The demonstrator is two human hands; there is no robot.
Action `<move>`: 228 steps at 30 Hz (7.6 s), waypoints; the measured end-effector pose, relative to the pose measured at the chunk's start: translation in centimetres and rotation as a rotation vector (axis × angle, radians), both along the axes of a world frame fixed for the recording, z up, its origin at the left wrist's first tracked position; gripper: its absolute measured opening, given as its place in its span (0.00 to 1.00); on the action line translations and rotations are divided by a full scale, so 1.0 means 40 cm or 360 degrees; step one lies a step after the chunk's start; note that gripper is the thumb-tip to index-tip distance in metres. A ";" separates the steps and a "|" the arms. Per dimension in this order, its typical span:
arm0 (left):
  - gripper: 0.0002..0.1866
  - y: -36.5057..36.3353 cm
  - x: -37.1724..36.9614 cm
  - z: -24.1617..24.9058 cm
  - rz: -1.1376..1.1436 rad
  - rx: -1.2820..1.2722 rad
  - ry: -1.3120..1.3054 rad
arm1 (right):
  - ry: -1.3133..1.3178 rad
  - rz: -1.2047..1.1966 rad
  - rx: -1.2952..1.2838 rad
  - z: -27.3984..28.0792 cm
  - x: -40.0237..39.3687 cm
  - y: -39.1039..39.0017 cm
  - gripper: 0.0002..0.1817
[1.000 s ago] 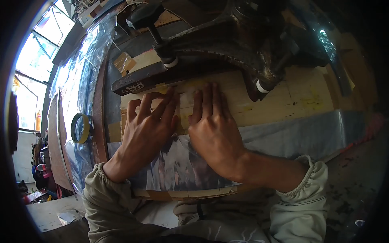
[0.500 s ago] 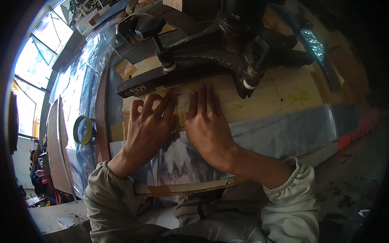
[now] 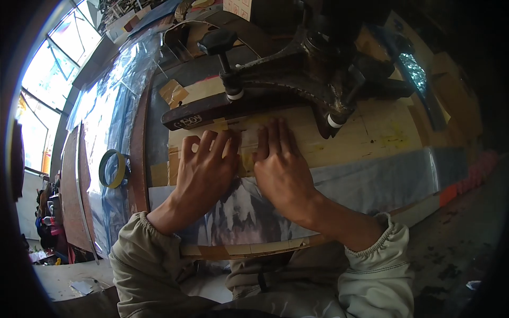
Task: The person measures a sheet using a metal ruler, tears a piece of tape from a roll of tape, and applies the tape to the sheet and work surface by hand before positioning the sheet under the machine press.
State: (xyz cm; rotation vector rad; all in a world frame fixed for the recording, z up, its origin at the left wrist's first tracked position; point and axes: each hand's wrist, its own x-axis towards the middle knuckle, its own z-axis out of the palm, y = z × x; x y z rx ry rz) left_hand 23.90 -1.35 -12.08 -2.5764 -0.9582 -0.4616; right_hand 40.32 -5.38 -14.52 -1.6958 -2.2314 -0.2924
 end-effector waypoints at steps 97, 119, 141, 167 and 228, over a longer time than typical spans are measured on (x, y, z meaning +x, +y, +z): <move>0.28 -0.294 -0.273 0.018 0.0370 -0.1007 0.0517 | 0.0018 0.0075 -0.0570 0.121 -0.005 0.013 0.17; 0.26 -0.338 -0.279 0.003 0.0390 -0.0933 0.0779 | 0.0167 0.0109 -0.0500 0.100 -0.001 0.010 0.21; 0.26 -0.334 -0.292 -0.021 0.0359 -0.0912 0.0658 | 0.0172 0.0024 -0.0552 0.112 0.003 0.019 0.21; 0.27 -0.275 -0.274 -0.018 0.0354 -0.0941 0.0443 | 0.0218 -0.0136 -0.0614 0.096 -0.014 -0.002 0.10; 0.29 -0.297 -0.260 -0.011 0.0344 -0.0940 0.0149 | 0.0013 0.0085 -0.0205 0.106 -0.024 0.027 0.15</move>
